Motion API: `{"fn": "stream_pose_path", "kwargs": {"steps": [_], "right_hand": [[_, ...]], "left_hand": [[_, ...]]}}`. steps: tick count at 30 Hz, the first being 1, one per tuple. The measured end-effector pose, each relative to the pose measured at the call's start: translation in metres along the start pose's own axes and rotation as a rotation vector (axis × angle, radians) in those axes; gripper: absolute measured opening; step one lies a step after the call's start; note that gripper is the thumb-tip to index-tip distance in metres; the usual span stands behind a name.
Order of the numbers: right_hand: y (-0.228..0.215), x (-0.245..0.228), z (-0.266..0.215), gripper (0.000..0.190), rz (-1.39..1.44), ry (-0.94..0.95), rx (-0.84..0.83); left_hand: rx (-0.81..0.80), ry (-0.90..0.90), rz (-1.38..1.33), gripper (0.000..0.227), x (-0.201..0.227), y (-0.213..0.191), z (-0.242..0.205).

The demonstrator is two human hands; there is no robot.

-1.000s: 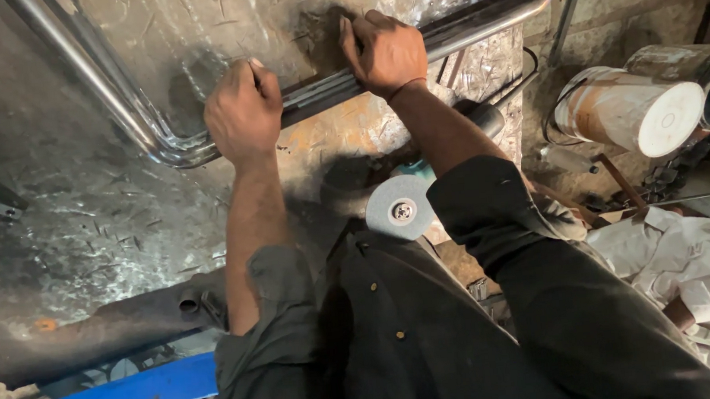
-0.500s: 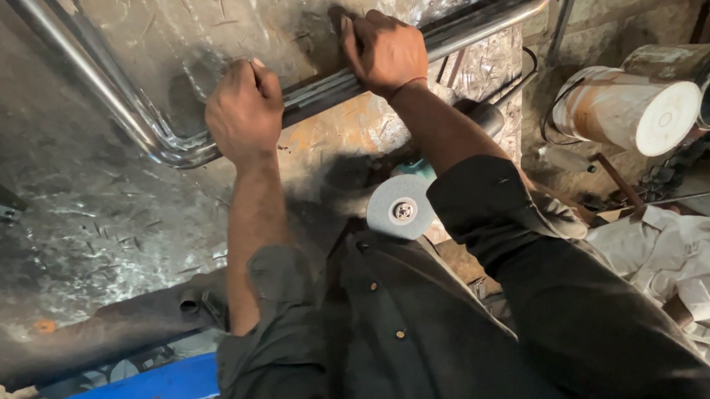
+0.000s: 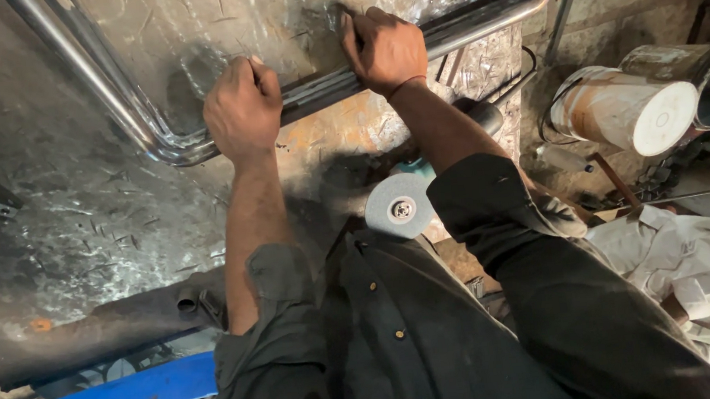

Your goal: Sanding and drilling a rectangular metal frame in a workshop.

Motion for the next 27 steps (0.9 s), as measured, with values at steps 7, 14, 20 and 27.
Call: {"fn": "stream_pose_path", "kwargs": {"steps": [7,14,20,27], "right_hand": [[-0.0014,-0.0004,0.0015,0.036,0.014,-0.015,0.006],[-0.0012,-0.0010,0.0000,0.038,0.001,0.002,-0.007],[-0.0014,0.0004,0.0001,0.038,0.007,0.003,0.004],[-0.0024,0.0001,-0.0004,0.036,0.012,-0.024,0.019]], "left_hand": [[-0.010,-0.006,0.009,0.024,-0.0001,0.0004,0.0017],[-0.015,-0.004,0.011,0.023,-0.0010,0.0000,0.0003],[0.015,0.017,0.005,0.022,0.0008,0.0005,0.0009],[0.008,0.013,0.018,0.022,0.0000,0.0010,0.0003]]}}
Point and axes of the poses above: each hand's wrist, its own z-axis towards the middle knuckle, its own y-axis out of the palm, x = y × z, the point moved 2 cm from there along z, towards the middle knuckle, and after that the axes turned 15 degrees about y, right-handed, at the moved point
